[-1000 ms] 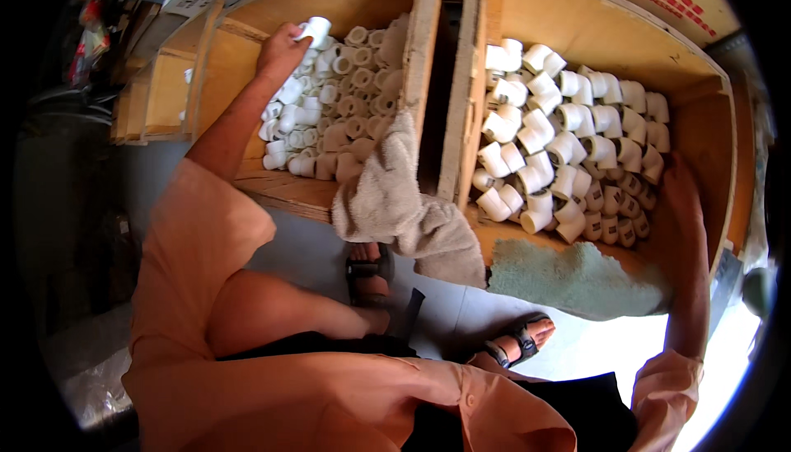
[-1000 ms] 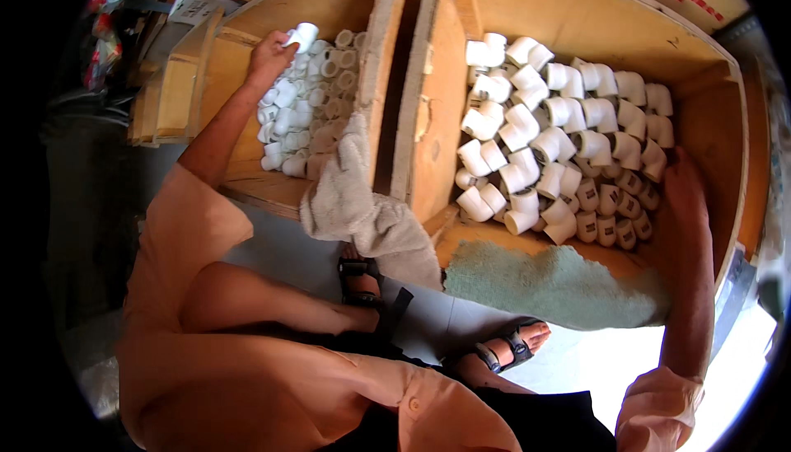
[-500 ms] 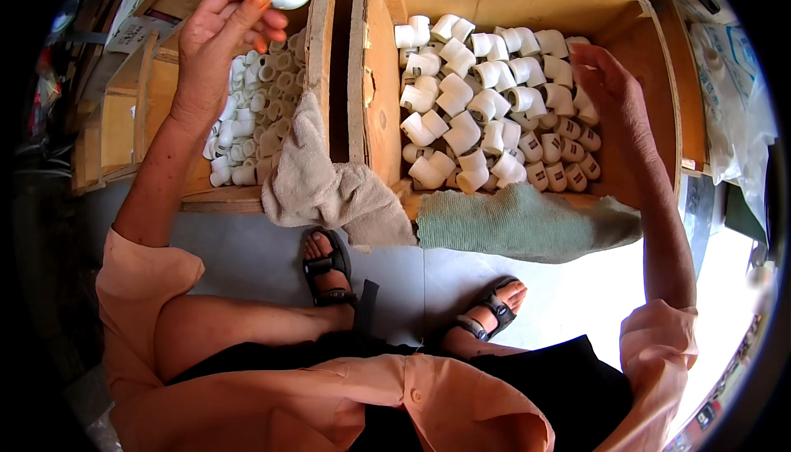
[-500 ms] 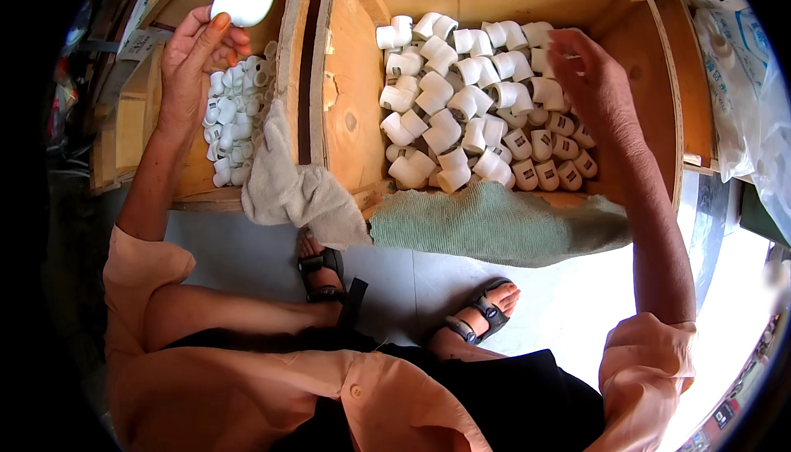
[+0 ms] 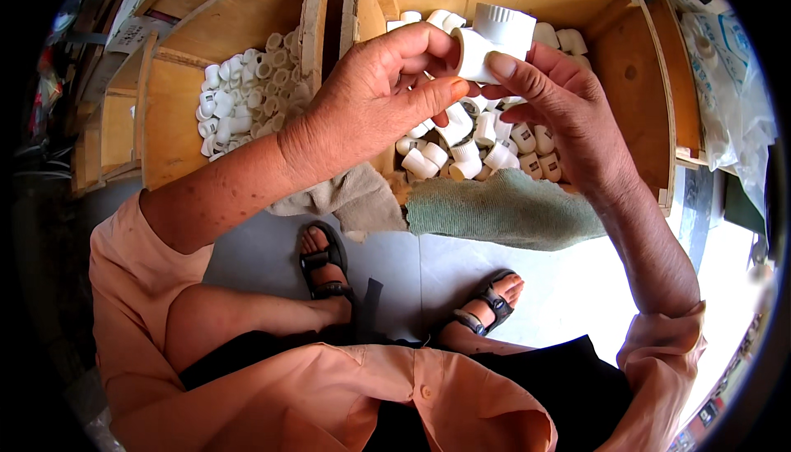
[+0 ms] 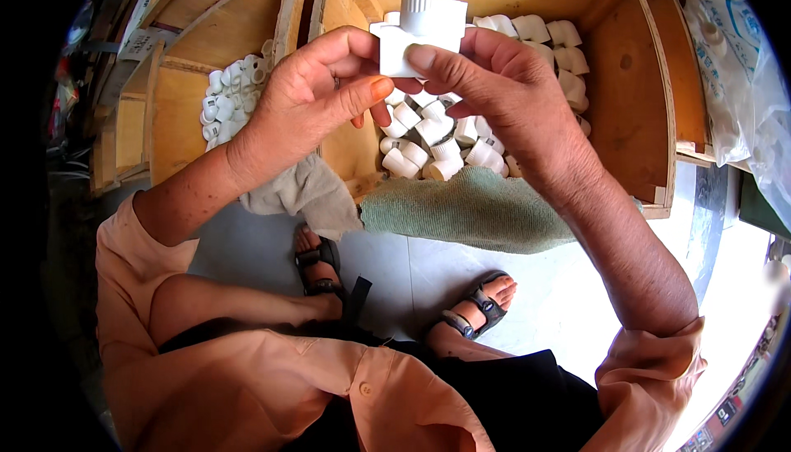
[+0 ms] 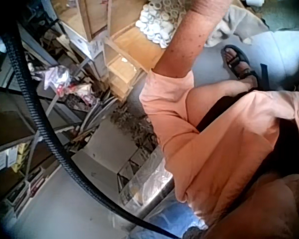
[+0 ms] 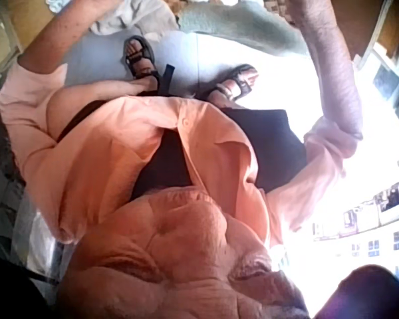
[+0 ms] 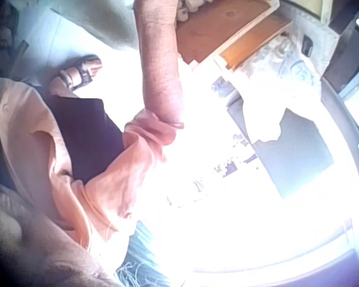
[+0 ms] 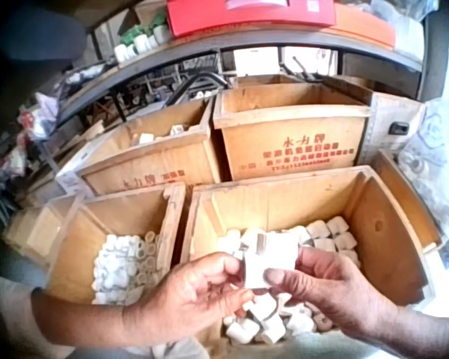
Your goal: The person sits on the floor and sorts white plastic pipe fittings by picking them from a wooden crate and placing them into a separate compartment. The person handles the fittings one at a time, occasionally wiping them with a cloth before placing them in the designated area.
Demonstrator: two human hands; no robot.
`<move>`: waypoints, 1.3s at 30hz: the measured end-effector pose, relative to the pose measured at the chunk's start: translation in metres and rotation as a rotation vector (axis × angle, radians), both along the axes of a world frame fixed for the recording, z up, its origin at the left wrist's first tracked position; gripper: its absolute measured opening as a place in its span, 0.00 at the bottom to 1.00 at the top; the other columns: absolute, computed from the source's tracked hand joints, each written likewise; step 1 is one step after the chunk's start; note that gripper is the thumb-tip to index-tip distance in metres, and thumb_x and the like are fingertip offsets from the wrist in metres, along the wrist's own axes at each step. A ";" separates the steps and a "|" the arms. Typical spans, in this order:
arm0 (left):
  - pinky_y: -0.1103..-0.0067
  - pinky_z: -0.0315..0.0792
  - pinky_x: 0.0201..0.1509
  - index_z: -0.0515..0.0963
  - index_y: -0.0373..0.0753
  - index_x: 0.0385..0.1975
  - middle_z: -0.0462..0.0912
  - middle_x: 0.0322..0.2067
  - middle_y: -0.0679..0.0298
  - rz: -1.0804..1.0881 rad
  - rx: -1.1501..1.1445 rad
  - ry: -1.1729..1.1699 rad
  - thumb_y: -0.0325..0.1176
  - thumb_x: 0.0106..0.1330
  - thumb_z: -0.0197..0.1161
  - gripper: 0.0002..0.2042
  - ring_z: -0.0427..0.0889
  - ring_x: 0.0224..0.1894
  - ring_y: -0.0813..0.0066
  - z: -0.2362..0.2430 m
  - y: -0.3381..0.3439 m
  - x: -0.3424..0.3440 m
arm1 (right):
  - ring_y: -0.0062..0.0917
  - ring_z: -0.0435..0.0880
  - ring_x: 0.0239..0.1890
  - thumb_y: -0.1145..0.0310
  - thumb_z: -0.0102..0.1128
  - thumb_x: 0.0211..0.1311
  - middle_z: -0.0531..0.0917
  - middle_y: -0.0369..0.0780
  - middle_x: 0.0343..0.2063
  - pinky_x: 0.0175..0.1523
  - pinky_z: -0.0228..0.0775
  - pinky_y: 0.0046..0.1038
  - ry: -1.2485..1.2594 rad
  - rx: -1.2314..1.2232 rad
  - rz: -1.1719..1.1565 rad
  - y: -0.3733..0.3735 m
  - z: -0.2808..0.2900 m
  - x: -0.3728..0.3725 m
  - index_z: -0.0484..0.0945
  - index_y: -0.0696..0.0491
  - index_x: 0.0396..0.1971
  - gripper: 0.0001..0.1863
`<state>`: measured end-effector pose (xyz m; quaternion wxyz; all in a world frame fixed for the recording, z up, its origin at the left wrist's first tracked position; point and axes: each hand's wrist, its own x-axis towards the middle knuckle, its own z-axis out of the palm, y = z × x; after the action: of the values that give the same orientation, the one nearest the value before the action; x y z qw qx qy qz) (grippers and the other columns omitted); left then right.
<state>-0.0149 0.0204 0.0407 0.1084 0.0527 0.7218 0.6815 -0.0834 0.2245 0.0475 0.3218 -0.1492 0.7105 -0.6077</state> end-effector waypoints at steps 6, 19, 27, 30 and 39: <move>0.79 0.73 0.44 0.66 0.41 0.57 0.82 0.40 0.58 -0.235 -0.577 0.233 0.23 0.61 0.60 0.23 0.80 0.31 0.72 -0.014 -0.006 0.023 | 0.22 0.82 0.40 0.53 0.64 0.58 0.83 0.39 0.37 0.49 0.73 0.25 0.176 0.452 0.145 0.039 -0.028 -0.045 0.77 0.56 0.47 0.24; 0.68 0.71 0.37 0.71 0.46 0.53 0.79 0.28 0.64 -0.388 -0.830 0.422 0.30 0.57 0.64 0.22 0.79 0.30 0.62 -0.033 -0.008 0.039 | 0.34 0.84 0.35 0.61 0.65 0.46 0.84 0.48 0.32 0.43 0.74 0.32 0.255 0.807 0.410 0.081 -0.127 -0.077 0.80 0.61 0.36 0.20; 0.71 0.71 0.36 0.73 0.46 0.52 0.78 0.28 0.65 -0.384 -0.854 0.453 0.31 0.56 0.64 0.21 0.79 0.30 0.65 -0.038 -0.011 0.039 | 0.29 0.84 0.26 0.60 0.64 0.49 0.83 0.45 0.22 0.36 0.74 0.31 0.143 0.898 0.348 0.084 -0.141 -0.084 0.81 0.63 0.26 0.17; 0.71 0.71 0.35 0.74 0.45 0.50 0.78 0.28 0.65 -0.374 -0.836 0.466 0.31 0.56 0.64 0.20 0.79 0.30 0.66 -0.038 -0.011 0.039 | 0.27 0.84 0.24 0.61 0.63 0.50 0.83 0.44 0.21 0.33 0.75 0.29 0.105 0.963 0.401 0.086 -0.141 -0.088 0.81 0.62 0.25 0.16; 0.72 0.70 0.38 0.76 0.42 0.47 0.80 0.30 0.65 -0.393 -0.834 0.452 0.31 0.56 0.64 0.17 0.80 0.33 0.67 -0.037 -0.011 0.039 | 0.23 0.84 0.25 0.66 0.64 0.50 0.84 0.42 0.22 0.30 0.76 0.23 -0.039 0.810 0.268 0.090 -0.139 -0.086 0.80 0.62 0.29 0.13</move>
<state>0.0236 0.0092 0.0035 0.0874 0.2859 0.9141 0.2740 -0.1699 0.3146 -0.0915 0.4440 -0.0904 0.8599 -0.2351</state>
